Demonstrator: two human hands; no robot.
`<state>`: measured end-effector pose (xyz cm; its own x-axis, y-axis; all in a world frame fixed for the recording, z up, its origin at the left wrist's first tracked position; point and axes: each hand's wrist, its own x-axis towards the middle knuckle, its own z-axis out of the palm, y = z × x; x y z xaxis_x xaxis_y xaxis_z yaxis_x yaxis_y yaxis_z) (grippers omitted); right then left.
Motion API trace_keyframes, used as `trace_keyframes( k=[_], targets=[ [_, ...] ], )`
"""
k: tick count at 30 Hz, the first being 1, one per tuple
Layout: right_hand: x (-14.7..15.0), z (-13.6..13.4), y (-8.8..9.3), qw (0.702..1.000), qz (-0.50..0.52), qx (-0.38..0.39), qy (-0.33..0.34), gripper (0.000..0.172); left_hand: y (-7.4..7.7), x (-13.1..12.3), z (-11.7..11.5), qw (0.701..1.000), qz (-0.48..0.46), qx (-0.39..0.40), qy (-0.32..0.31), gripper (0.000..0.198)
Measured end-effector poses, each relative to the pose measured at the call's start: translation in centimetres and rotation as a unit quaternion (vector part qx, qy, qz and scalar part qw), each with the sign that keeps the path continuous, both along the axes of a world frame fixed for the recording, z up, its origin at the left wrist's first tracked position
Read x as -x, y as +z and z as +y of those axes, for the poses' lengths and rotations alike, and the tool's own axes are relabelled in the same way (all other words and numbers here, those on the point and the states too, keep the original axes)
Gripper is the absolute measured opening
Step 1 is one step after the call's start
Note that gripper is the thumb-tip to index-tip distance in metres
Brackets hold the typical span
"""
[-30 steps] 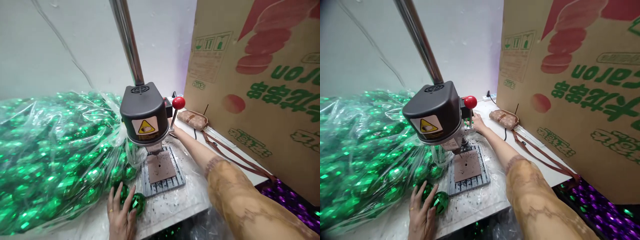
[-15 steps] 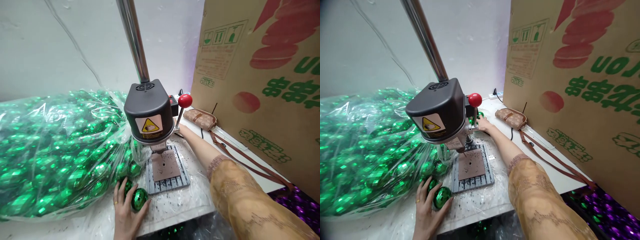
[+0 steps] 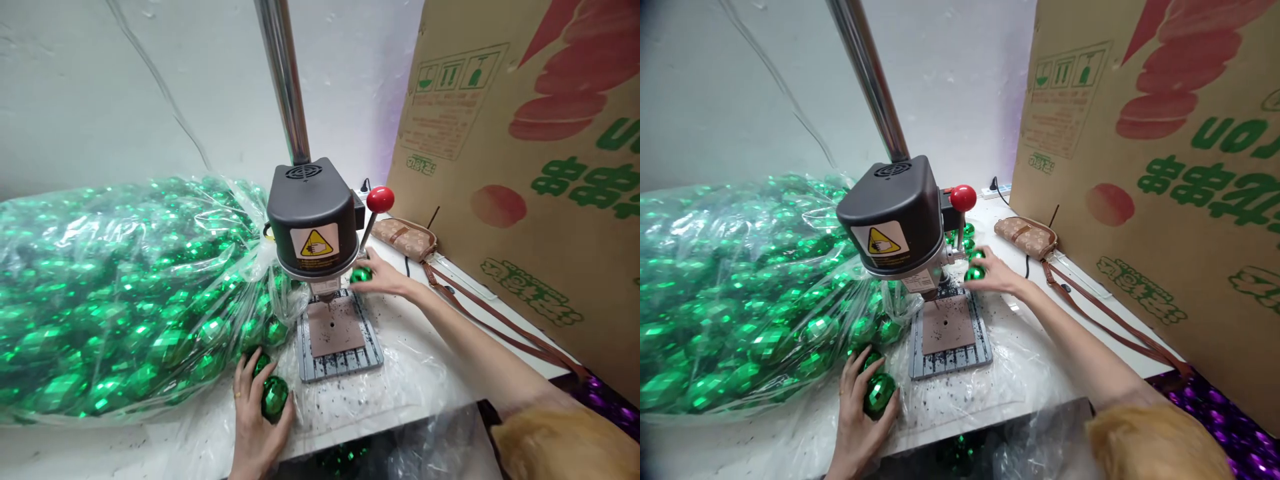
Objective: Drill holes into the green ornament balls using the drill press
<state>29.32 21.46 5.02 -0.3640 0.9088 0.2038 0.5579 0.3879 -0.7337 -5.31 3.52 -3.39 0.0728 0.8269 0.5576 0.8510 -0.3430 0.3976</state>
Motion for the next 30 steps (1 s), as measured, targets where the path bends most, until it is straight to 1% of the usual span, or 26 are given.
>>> trace_keyframes(
  k=[2, 3, 5, 6, 7, 9, 11, 13, 15, 17, 19, 20, 21, 22, 23, 24, 25, 27, 28, 30],
  targets=[
    [0.2, -4.8, 0.6, 0.996, 0.001, 0.041, 0.084, 0.055, 0.0, 0.1, -0.1, 1.000, -0.008, 0.008, -0.004, 0.050],
    [0.9, -7.1, 0.7, 0.990, 0.007, 0.055, 0.127, 0.057, -0.1, 0.2, -0.2, 1.000, -0.015, 0.013, -0.010, 0.052],
    [3.5, -11.1, 0.2, 0.974, 0.037, 0.065, 0.215, 0.061, -0.2, 0.5, -0.4, 0.999, -0.034, 0.015, -0.028, 0.051],
    [5.4, -12.5, -0.3, 0.971, 0.047, 0.036, 0.233, 0.064, -0.2, 0.6, -0.4, 0.998, -0.042, 0.010, -0.040, 0.051],
    [7.4, -13.5, -1.1, 0.970, 0.045, -0.013, 0.238, 0.066, -0.2, 0.8, -0.5, 0.998, -0.046, 0.001, -0.053, 0.053],
    [11.6, -14.0, -2.7, 0.967, -0.023, -0.112, 0.228, 0.071, -0.1, 0.9, -0.7, 0.996, -0.032, -0.024, -0.077, 0.058],
    [15.0, -13.4, -4.2, 0.955, -0.128, -0.166, 0.212, 0.069, 0.1, 0.8, -0.7, 0.995, 0.010, -0.048, -0.085, 0.060],
    [17.1, -12.6, -5.1, 0.944, -0.165, -0.185, 0.218, 0.065, 0.3, 0.6, -0.7, 0.993, 0.060, -0.075, -0.064, 0.065],
    [17.6, -12.3, -5.2, 0.941, -0.168, -0.192, 0.222, 0.066, 0.3, 0.3, -0.7, 0.989, 0.101, -0.100, -0.030, 0.072],
    [16.9, -12.6, -4.9, 0.939, -0.170, -0.200, 0.220, 0.073, 0.3, 0.1, -0.7, 0.985, 0.132, -0.113, -0.016, 0.076],
    [15.2, -13.2, -4.6, 0.935, -0.171, -0.219, 0.222, 0.082, 0.1, 0.0, -0.6, 0.981, 0.156, -0.113, -0.015, 0.079],
    [14.0, -13.3, -4.5, 0.931, -0.163, -0.234, 0.226, 0.084, 0.0, 0.0, -0.5, 0.980, 0.166, -0.112, -0.018, 0.081],
    [12.6, -13.3, -4.5, 0.929, -0.149, -0.248, 0.230, 0.081, 0.0, 0.1, -0.4, 0.978, 0.176, -0.111, -0.022, 0.081],
    [11.0, -12.9, -4.6, 0.928, -0.129, -0.261, 0.233, 0.072, -0.1, 0.1, -0.3, 0.976, 0.184, -0.111, -0.024, 0.080],
    [9.2, -12.1, -4.8, 0.928, -0.095, -0.275, 0.233, 0.055, -0.2, 0.2, -0.2, 0.975, 0.191, -0.112, -0.027, 0.078],
    [7.4, -10.9, -5.0, 0.934, -0.083, -0.270, 0.218, 0.034, -0.2, 0.3, -0.1, 0.974, 0.195, -0.113, -0.030, 0.076],
    [5.5, -9.3, -5.2, 0.943, -0.076, -0.263, 0.188, 0.025, -0.2, 0.4, 0.0, 0.974, 0.194, -0.113, -0.030, 0.075],
    [2.0, -4.7, -5.3, 0.967, -0.072, -0.234, 0.070, 0.030, -0.1, 0.4, 0.0, 0.977, 0.183, -0.108, -0.019, 0.074],
    [0.7, -2.0, -5.3, 0.972, -0.071, -0.224, 0.010, 0.029, 0.0, 0.4, 0.0, 0.979, 0.175, -0.105, -0.010, 0.074],
    [-1.0, 3.8, -4.8, 0.972, -0.076, -0.210, -0.072, 0.036, 0.0, 0.3, 0.0, 0.981, 0.164, -0.102, 0.007, 0.076]
  ],
)
